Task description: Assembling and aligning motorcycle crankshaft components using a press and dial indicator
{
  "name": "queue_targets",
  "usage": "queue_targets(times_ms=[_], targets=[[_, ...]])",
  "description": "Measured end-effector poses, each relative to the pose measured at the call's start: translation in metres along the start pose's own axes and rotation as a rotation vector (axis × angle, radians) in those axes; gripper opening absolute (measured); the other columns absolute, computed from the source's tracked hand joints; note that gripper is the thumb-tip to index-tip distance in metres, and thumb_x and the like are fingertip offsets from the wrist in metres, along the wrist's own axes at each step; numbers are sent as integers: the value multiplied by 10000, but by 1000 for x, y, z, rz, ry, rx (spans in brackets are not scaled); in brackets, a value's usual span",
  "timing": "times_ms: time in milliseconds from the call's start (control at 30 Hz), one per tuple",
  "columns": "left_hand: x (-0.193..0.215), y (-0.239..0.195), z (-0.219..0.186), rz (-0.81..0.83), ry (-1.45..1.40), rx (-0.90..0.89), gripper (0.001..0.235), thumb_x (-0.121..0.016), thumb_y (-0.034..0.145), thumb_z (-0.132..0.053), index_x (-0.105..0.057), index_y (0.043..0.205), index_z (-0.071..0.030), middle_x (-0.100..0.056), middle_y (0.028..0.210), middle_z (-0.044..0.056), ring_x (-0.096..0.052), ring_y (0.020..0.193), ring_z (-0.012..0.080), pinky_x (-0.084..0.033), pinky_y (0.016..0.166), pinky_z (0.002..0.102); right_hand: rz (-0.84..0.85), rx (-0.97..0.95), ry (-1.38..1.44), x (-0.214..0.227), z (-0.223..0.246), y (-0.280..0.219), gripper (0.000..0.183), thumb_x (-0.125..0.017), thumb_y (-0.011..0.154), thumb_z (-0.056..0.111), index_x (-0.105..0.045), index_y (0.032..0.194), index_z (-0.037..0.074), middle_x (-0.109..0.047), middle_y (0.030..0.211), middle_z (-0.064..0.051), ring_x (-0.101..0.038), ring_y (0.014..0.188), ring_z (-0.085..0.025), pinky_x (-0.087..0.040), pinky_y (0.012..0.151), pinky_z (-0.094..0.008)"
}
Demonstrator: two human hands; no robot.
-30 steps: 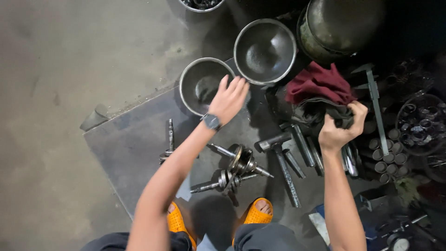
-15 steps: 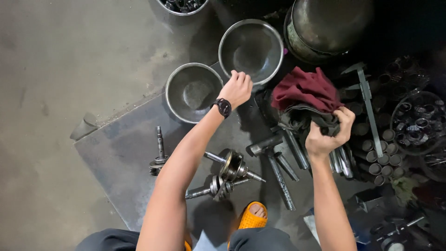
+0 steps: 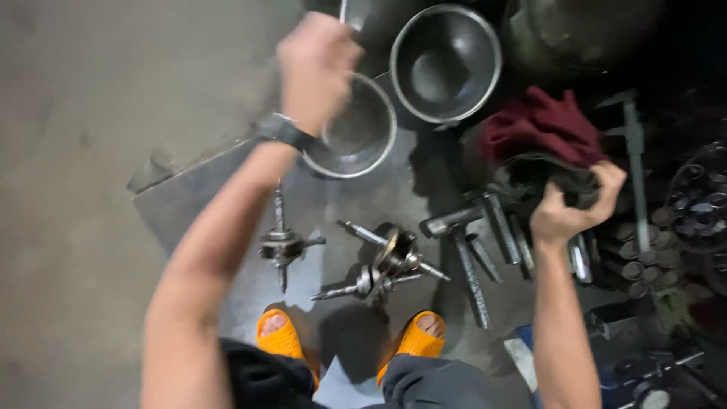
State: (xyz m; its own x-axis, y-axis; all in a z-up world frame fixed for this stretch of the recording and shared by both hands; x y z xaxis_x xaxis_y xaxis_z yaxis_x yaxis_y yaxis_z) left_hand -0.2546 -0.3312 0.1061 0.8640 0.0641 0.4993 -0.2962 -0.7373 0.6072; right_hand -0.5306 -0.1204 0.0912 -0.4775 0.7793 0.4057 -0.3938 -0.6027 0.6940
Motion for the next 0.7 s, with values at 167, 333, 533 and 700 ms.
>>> queue_targets(times_ms=[167,333,533,700], targets=[[114,-60,92,-339,-607,766,222,-648,798,9,-487,689,-97,-475,654,-5,-460,641,89,-433,581,250,48,35,13,-3,3,-5,248,-523,695,-115,-426,922,-86,-409,888,-188,-423,802,-342,-373,751,-429],[174,-213,198,-768,-918,1090,171,-704,782,-101,-597,910,-63,-688,916,114,-655,781,189,-571,672,376,39,35,-8,-1,9,-10,229,-528,721,-120,-445,933,-101,-414,864,-174,-412,765,-314,-380,717,-413],[264,-235,96,-331,46,954,290,-638,760,-115,-412,579,-129,-372,589,-71,-335,609,55,-311,547,241,30,46,-12,-3,-8,-18,240,-538,722,-141,-503,960,-132,-483,875,-217,-489,789,-347,-428,730,-415],[277,-336,79,483,940,187,141,-590,686,-127,-454,723,-114,-422,732,74,-415,691,259,-346,711,364,14,131,-118,2,-50,-35,369,-568,678,-226,-553,1046,-209,-556,942,-319,-588,832,-423,-507,761,-482]])
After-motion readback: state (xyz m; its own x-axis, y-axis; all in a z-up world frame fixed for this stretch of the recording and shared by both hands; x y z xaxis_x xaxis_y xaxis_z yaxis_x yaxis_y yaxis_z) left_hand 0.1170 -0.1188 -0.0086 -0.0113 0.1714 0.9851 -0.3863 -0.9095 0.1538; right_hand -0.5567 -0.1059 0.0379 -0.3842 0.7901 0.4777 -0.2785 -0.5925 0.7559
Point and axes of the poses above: each hand's wrist, its own y-axis towards the middle knuckle, its own x-axis out of the back of the hand, z = x × y, the point moved 2 cm from there along y, towards the middle knuckle
